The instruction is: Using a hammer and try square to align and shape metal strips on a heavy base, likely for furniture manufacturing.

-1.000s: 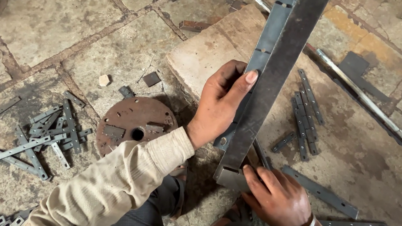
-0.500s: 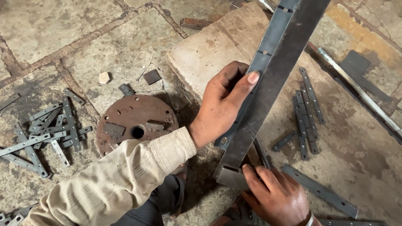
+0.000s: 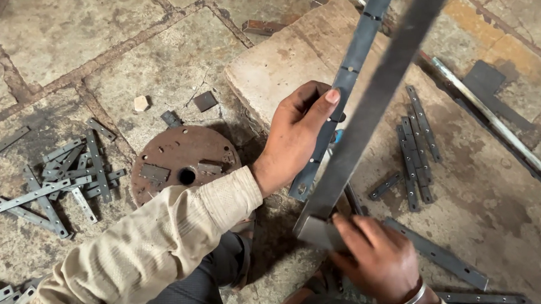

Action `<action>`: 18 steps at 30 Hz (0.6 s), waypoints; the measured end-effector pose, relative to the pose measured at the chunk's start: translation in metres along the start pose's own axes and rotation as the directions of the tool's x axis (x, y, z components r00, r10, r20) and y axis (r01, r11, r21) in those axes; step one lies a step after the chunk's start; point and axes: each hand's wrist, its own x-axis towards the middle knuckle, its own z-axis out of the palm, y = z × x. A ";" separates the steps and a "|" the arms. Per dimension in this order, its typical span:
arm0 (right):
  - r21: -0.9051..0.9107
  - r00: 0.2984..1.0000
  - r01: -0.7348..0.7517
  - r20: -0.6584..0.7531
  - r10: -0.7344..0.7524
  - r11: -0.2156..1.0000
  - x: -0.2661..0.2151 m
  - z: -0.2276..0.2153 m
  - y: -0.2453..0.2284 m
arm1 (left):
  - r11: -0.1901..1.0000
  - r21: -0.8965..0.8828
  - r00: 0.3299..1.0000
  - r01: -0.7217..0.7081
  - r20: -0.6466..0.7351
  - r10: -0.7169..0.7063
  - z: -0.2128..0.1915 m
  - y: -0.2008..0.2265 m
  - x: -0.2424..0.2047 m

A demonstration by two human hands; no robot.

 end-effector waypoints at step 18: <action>-0.272 0.381 -0.843 0.307 0.872 0.464 -0.120 0.169 0.266 | 0.899 -0.106 0.900 0.424 -0.064 -0.432 -0.001 0.011 0.004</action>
